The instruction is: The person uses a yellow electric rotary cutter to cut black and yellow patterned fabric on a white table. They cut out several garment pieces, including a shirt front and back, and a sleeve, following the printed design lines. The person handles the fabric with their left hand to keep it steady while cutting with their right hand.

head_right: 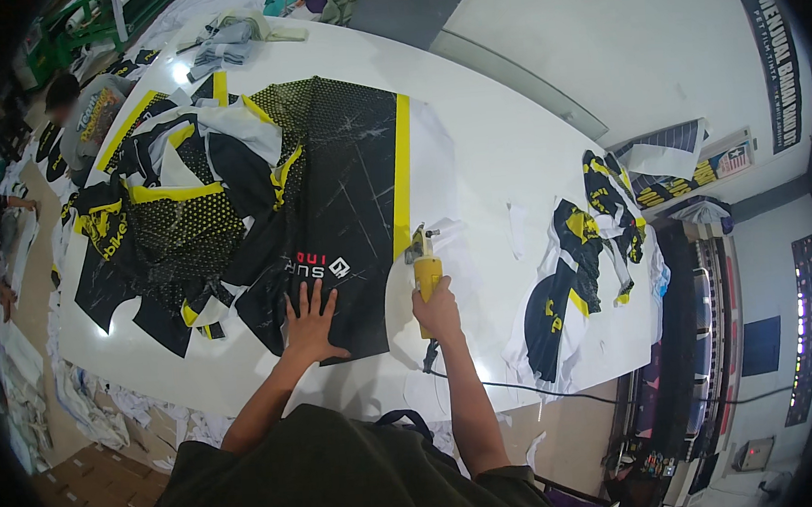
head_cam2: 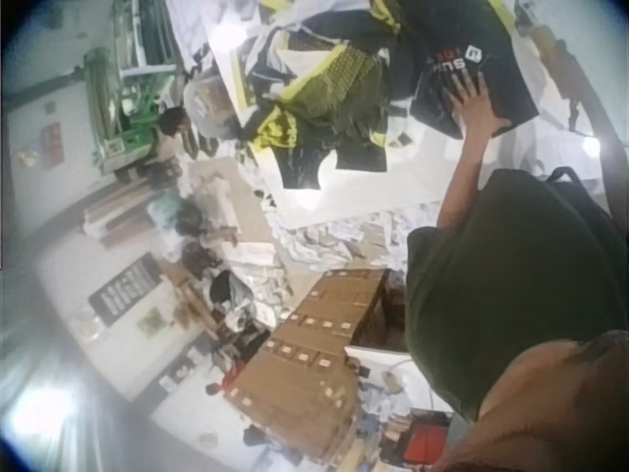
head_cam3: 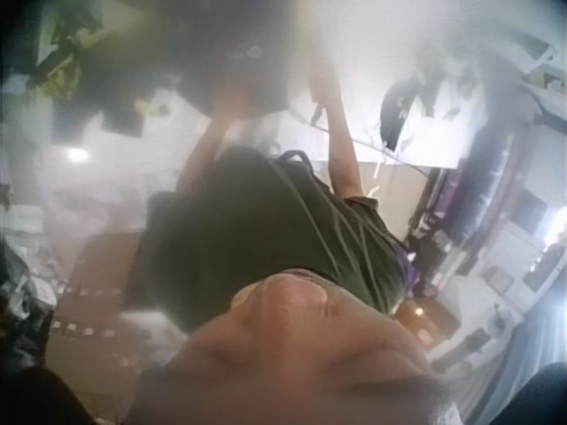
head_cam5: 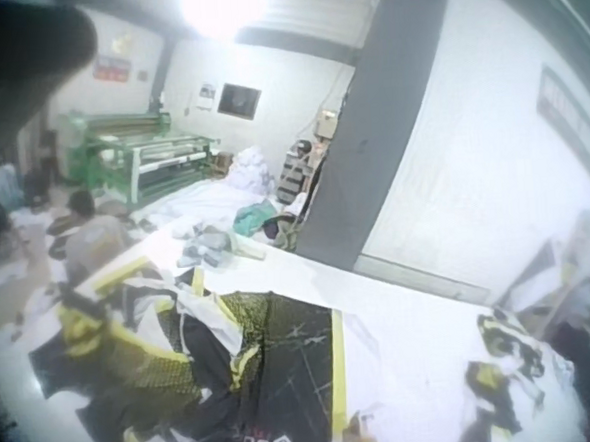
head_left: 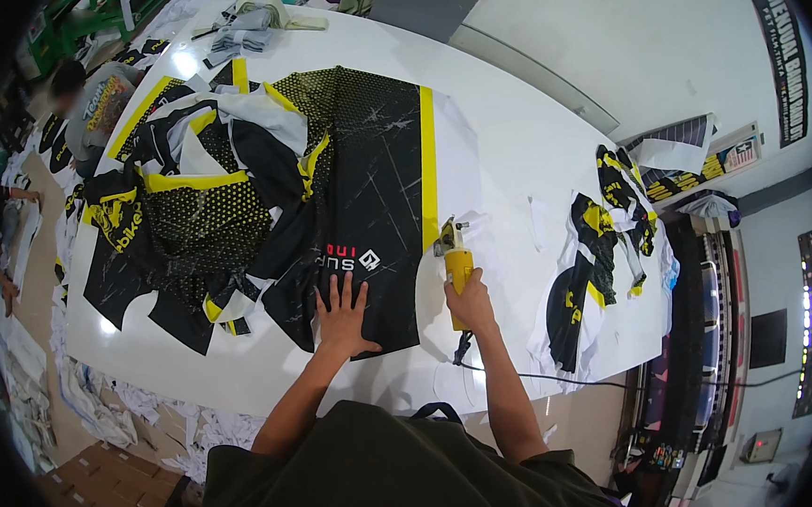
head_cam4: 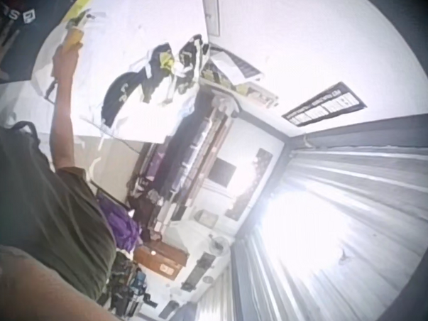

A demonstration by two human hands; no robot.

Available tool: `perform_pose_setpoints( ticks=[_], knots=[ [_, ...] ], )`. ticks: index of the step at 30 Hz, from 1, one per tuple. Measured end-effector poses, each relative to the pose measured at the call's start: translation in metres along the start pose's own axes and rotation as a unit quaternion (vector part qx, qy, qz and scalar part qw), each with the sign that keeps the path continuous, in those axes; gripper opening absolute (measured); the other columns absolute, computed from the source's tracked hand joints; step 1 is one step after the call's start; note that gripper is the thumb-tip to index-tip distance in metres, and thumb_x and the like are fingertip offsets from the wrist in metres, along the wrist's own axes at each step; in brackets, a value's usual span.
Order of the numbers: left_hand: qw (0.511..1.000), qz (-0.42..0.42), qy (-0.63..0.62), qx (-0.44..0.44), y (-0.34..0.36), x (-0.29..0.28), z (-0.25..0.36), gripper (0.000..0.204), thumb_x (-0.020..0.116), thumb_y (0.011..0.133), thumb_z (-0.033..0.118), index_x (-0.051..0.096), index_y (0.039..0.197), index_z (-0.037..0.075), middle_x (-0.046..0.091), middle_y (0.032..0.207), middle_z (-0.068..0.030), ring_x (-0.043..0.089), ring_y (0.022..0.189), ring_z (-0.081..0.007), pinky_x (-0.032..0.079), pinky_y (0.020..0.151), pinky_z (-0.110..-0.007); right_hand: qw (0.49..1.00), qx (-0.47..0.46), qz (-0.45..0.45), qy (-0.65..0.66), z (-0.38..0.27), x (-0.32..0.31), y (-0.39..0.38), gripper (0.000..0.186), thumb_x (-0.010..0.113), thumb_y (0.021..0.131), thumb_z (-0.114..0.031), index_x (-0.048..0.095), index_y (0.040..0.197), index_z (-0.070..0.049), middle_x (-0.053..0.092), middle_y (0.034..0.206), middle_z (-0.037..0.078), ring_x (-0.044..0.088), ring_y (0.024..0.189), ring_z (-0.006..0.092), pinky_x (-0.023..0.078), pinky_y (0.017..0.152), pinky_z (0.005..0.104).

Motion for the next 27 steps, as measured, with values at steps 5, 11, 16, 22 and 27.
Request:
perform_pose_setpoints(
  ticks=[5, 11, 16, 22, 27],
  knots=[
    [1.0, 0.006, -0.001, 0.001, -0.001, -0.003, 0.001, 0.143, 0.094, 0.051, 0.065, 0.028, 0.167, 0.015, 0.009, 0.174, -0.0224, 0.002, 0.16, -0.0475, 0.005, 0.122, -0.074, 1.0, -0.011, -0.003, -0.004, -0.002, -0.001, 0.016, 0.057, 0.07, 0.092, -0.034, 0.04, 0.116, 0.009, 0.067, 0.096, 0.044, 0.069, 0.09, 0.0585, 0.058, 0.079, 0.0585],
    [1.0, 0.008, -0.008, 0.001, -0.003, -0.004, 0.001, 0.142, 0.095, 0.051, 0.064, 0.028, 0.166, 0.015, 0.009, 0.174, -0.0221, 0.002, 0.16, -0.0477, 0.005, 0.123, -0.073, 1.0, -0.023, 0.002, -0.009, -0.013, -0.004, 0.048, 0.06, 0.07, 0.091, -0.035, 0.041, 0.118, 0.01, 0.067, 0.098, 0.044, 0.069, 0.092, 0.0577, 0.059, 0.08, 0.058],
    [1.0, -0.011, 0.007, -0.003, -0.002, -0.002, 0.001, 0.143, 0.092, 0.053, 0.069, 0.024, 0.167, 0.015, 0.007, 0.174, -0.022, 0.001, 0.16, -0.0479, 0.006, 0.123, -0.074, 0.999, -0.031, 0.01, -0.016, -0.018, -0.005, 0.087, 0.062, 0.07, 0.091, -0.035, 0.041, 0.12, 0.01, 0.067, 0.1, 0.044, 0.069, 0.093, 0.0573, 0.059, 0.081, 0.0572],
    [1.0, -0.013, -0.018, -0.013, -0.001, -0.009, 0.002, 0.141, 0.096, 0.051, 0.062, 0.029, 0.166, 0.017, 0.011, 0.174, -0.0205, 0.004, 0.16, -0.0469, 0.007, 0.123, -0.073, 0.999, -0.031, 0.011, -0.011, -0.034, -0.008, 0.132, 0.062, 0.071, 0.091, -0.036, 0.041, 0.121, 0.01, 0.068, 0.102, 0.042, 0.07, 0.094, 0.0561, 0.059, 0.082, 0.0567],
    [1.0, -0.005, 0.013, 0.002, 0.0, -0.005, 0.002, 0.146, 0.091, 0.05, 0.072, 0.024, 0.168, 0.017, 0.008, 0.174, -0.0232, 0.003, 0.159, -0.0504, 0.008, 0.12, -0.077, 0.999, -0.03, 0.013, -0.014, -0.051, -0.012, 0.174, 0.063, 0.07, 0.09, -0.037, 0.041, 0.122, 0.01, 0.068, 0.104, 0.041, 0.07, 0.097, 0.0552, 0.059, 0.084, 0.0561]
  ],
)
Point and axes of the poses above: each hand's wrist, its own y-axis towards the middle knuckle, its own x-axis out of the palm, z = x × y, the point moved 10 cm from there along y, towards the middle knuckle
